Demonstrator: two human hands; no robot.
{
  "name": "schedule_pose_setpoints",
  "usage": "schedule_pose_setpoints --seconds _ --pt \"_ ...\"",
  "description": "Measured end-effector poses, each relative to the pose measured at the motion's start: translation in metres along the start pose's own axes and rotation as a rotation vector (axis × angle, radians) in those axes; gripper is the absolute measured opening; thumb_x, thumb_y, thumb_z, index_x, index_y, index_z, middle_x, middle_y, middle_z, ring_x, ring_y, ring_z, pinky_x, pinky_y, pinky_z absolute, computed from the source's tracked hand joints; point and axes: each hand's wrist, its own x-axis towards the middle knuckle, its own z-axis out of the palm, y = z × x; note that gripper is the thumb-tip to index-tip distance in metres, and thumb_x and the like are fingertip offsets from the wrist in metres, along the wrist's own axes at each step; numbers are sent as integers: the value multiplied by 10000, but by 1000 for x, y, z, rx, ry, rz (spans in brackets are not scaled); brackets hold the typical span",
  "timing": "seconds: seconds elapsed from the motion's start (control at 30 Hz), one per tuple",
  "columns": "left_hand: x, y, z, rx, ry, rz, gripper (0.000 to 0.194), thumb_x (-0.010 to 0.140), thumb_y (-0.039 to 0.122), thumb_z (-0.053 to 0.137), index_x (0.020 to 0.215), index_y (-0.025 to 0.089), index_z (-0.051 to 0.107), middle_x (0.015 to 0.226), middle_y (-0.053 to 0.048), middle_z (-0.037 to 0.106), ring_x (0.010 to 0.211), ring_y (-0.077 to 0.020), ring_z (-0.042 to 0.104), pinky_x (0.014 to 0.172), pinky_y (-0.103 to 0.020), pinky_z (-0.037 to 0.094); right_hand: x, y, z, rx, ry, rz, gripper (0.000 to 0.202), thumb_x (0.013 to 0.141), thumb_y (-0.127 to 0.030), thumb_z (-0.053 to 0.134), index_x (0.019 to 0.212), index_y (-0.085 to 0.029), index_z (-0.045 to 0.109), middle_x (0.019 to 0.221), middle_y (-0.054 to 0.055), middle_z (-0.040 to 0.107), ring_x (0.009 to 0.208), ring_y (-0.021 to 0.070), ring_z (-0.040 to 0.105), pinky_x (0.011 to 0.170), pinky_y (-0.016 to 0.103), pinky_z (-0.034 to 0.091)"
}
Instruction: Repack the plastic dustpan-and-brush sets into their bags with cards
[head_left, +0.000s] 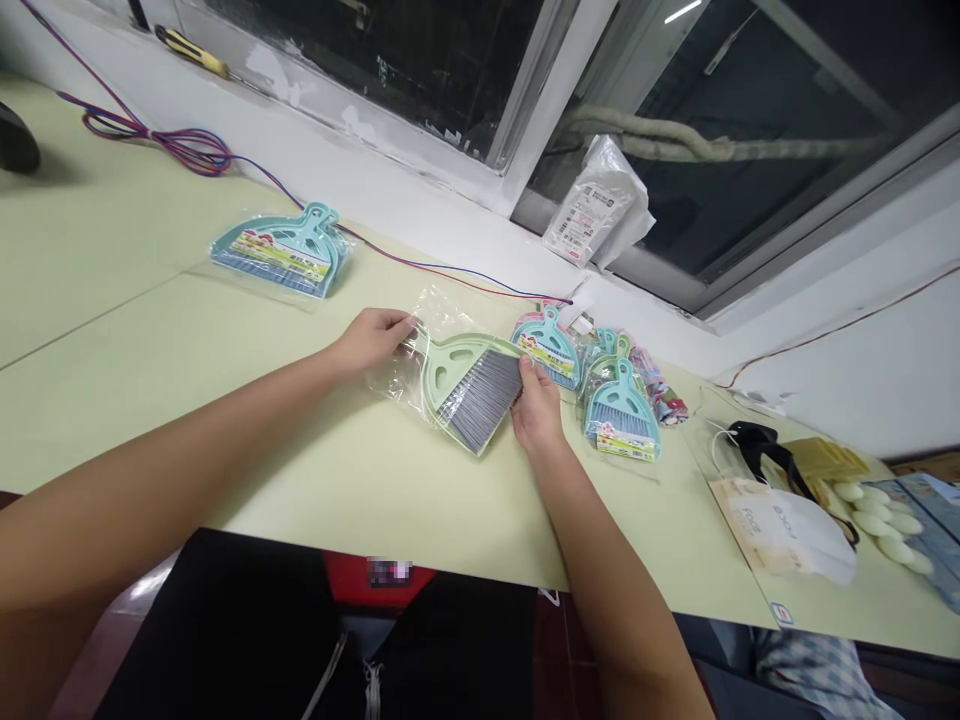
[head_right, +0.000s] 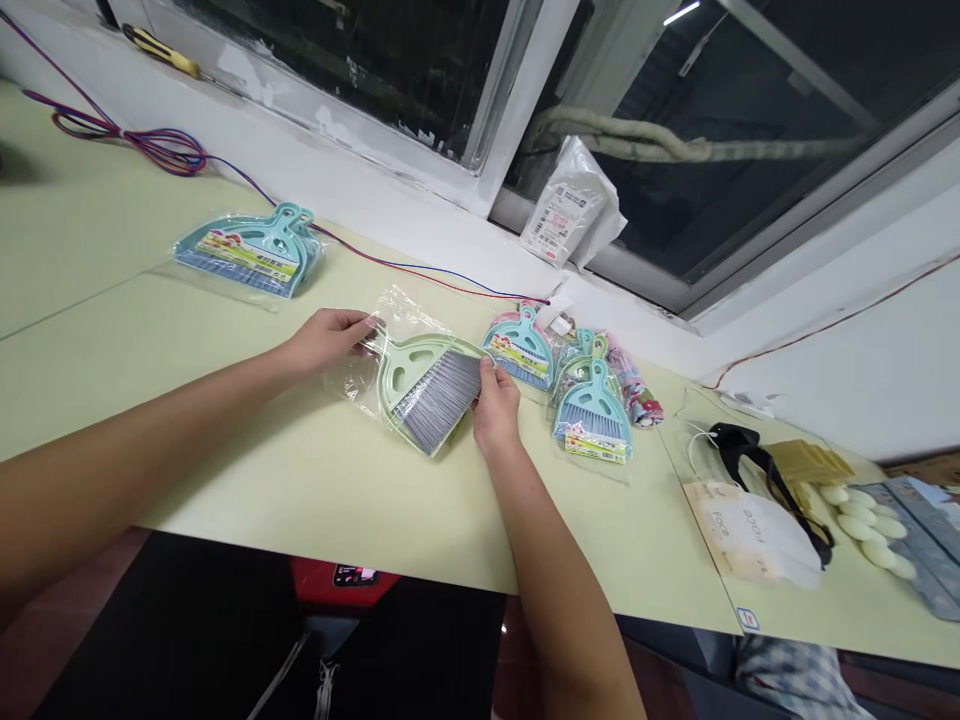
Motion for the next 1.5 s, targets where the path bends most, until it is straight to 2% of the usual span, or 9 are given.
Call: schedule_pose_setpoints --seconds 0.2,0.33,0.57,0.7,0.8,1.07,1.13,1.3,1.5 --pt "1 6 -1 -106 90 -82 195 940 310 667 950 147 774 992 -86 771 734 -205 760 709 -293 571 3 -6 -4 -27 -121 170 327 899 -534 690 1032 -235 693 1024 19 757 890 172 700 716 273 589" --pt "2 10 -5 -163 119 -112 156 949 255 654 957 144 763 965 -87 767 703 -193 752 699 -303 592 3 -9 -2 -5 -231 242 372 946 -555 630 1046 -204 697 935 56 765 826 201 719 670 301 612" --pt "4 16 -23 -151 122 -132 148 940 258 682 961 120 731 1017 -134 720 722 -220 766 608 -304 599 0 -15 0 -37 -111 224 297 914 -460 711 877 -166 697 848 70 752 692 160 703 612 272 620" --pt "7 16 -31 -148 154 -155 168 936 291 688 989 136 724 1070 -140 712 719 -244 775 550 -307 585 -2 -16 0 -73 -90 168 177 802 -291 819 870 -164 715 843 40 748 696 138 706 587 226 594" --pt "9 16 -36 -126 176 -148 181 935 309 691 1005 144 717 1099 -142 712 718 -244 775 516 -287 571 -3 -16 -1 -92 -78 129 224 721 -227 855 885 -177 711 844 17 747 681 124 698 578 212 581" --pt "18 10 -48 -133 261 -151 177 932 313 685 967 140 674 1003 -128 721 654 -205 741 575 -319 616 0 -17 -1 -325 -17 31 264 793 -331 810 884 -210 593 854 9 748 617 127 690 503 222 571" --pt "19 10 -49 -99 300 -143 197 929 331 680 990 144 678 988 -126 718 616 -201 727 539 -318 594 -4 -18 0 -397 -79 115 248 835 -374 785 885 -198 617 863 38 757 619 141 701 473 225 568" --pt "18 10 -44 -70 331 -110 201 934 340 661 977 145 678 1007 -135 703 668 -228 745 539 -320 583 -20 -16 7 -351 -443 441 267 851 -388 796 886 -139 706 919 134 787 630 159 728 507 225 598" --pt "17 13 -42 -105 382 -100 199 949 340 642 946 142 651 1000 -139 695 709 -242 745 649 -404 630 -23 -13 8 -326 -460 455 207 809 -303 839 828 -133 722 782 93 772 580 126 697 479 180 558"
